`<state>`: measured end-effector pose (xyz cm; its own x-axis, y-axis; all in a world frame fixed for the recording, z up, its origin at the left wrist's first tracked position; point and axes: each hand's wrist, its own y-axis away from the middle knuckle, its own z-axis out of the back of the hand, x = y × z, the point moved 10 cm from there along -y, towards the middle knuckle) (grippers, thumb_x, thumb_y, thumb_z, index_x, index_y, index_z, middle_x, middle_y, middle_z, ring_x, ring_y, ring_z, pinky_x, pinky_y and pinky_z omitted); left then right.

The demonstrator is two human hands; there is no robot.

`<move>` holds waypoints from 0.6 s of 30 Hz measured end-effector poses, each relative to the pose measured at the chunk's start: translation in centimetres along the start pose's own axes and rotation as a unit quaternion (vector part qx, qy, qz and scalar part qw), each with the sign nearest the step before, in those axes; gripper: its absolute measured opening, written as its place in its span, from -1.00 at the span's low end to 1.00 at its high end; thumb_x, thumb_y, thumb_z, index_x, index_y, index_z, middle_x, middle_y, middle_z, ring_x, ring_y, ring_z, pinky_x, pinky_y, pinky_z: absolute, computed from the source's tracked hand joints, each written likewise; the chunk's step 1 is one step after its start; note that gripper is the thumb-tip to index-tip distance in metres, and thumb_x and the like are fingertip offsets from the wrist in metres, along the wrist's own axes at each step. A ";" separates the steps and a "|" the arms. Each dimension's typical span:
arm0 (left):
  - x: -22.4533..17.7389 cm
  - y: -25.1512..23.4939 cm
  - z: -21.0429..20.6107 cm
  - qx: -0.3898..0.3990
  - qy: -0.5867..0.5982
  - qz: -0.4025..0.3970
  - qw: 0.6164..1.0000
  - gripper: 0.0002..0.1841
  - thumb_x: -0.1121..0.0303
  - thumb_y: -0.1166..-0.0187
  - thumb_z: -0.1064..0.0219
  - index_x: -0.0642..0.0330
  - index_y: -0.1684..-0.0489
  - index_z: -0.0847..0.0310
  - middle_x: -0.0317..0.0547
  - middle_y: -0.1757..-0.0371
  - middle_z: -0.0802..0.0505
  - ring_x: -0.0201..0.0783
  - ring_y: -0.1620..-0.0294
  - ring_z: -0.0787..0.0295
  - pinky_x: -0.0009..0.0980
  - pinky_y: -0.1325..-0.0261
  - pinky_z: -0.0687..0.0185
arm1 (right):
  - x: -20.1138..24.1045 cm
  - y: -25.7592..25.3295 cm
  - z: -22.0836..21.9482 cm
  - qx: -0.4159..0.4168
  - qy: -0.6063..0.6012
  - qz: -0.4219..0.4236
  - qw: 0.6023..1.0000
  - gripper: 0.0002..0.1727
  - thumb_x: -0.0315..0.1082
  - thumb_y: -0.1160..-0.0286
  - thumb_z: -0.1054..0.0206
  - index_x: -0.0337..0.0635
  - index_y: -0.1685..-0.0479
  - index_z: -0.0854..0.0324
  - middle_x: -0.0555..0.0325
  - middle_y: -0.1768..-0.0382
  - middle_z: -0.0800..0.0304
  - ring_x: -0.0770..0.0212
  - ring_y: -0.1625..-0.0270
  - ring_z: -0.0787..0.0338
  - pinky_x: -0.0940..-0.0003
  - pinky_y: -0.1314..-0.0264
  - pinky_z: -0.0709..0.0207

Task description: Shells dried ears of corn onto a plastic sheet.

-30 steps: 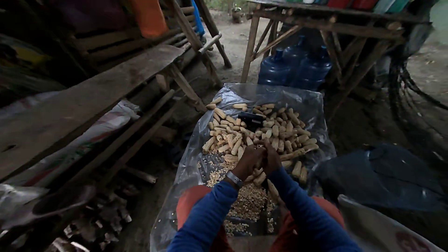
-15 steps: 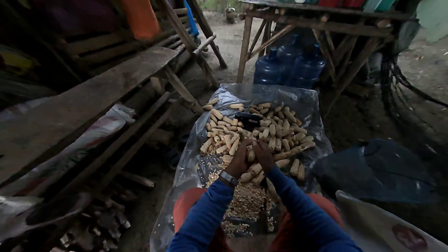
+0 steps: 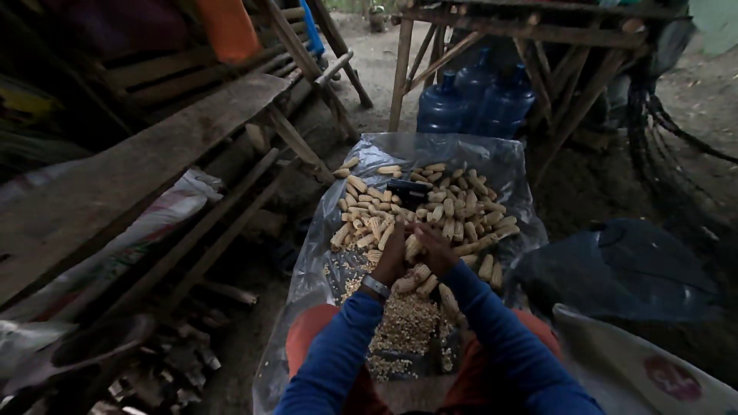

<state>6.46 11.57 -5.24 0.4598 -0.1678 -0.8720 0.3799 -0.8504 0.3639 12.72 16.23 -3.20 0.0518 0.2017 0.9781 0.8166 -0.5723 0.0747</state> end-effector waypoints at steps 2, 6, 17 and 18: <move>-0.5 0.2 -0.3 0.017 -0.055 -0.018 0.998 -0.21 -0.24 -0.83 0.45 0.24 -0.10 -0.59 -0.15 0.51 -0.70 -0.36 0.68 -0.50 -0.46 0.65 -0.46 | -0.2 0.1 -0.1 -0.010 -0.028 -0.005 1.000 -0.58 -0.18 -0.85 0.11 -0.28 -0.34 -0.49 0.13 0.16 -0.76 0.28 0.32 -0.77 0.28 0.27 -0.76; -0.6 0.8 -1.1 0.020 -0.190 -0.023 0.981 -0.32 -0.17 -0.87 0.32 0.25 0.01 -0.56 -0.21 0.55 -0.58 -0.36 0.69 -0.40 -0.42 0.62 -0.40 | -1.2 0.1 1.0 -0.126 -0.021 -0.007 0.992 -0.57 -0.22 -0.88 0.13 -0.32 -0.15 -0.60 0.16 0.29 -0.74 0.33 0.32 -0.73 0.31 0.25 -0.68; -1.4 0.9 -2.2 0.106 -0.053 -0.054 0.991 -0.68 0.16 -0.84 -0.05 0.11 -0.29 -0.57 -0.29 0.46 -0.70 -0.50 0.63 -0.50 -0.59 0.59 -0.44 | 1.1 0.2 1.5 -0.021 -0.044 -0.032 0.998 -0.24 0.11 -0.88 0.47 -0.18 -0.22 -0.63 0.17 0.28 -0.79 0.33 0.35 -0.72 0.33 0.23 -0.69; -1.1 0.6 -1.8 0.090 -0.035 -0.050 0.994 -0.68 0.13 -0.84 -0.04 0.07 -0.28 -0.58 -0.30 0.51 -0.67 -0.51 0.68 -0.44 -0.61 0.63 -0.39 | 1.2 0.5 1.0 -0.001 -0.045 -0.037 0.998 -0.39 0.03 -0.90 0.34 -0.16 -0.30 -0.57 0.18 0.23 -0.77 0.31 0.30 -0.74 0.30 0.17 -0.72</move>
<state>7.64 12.14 -3.48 0.3674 -0.1075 -0.9238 0.2678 -0.9390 0.2158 13.75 16.99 -2.23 0.0435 0.3135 0.9486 0.8189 -0.5551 0.1459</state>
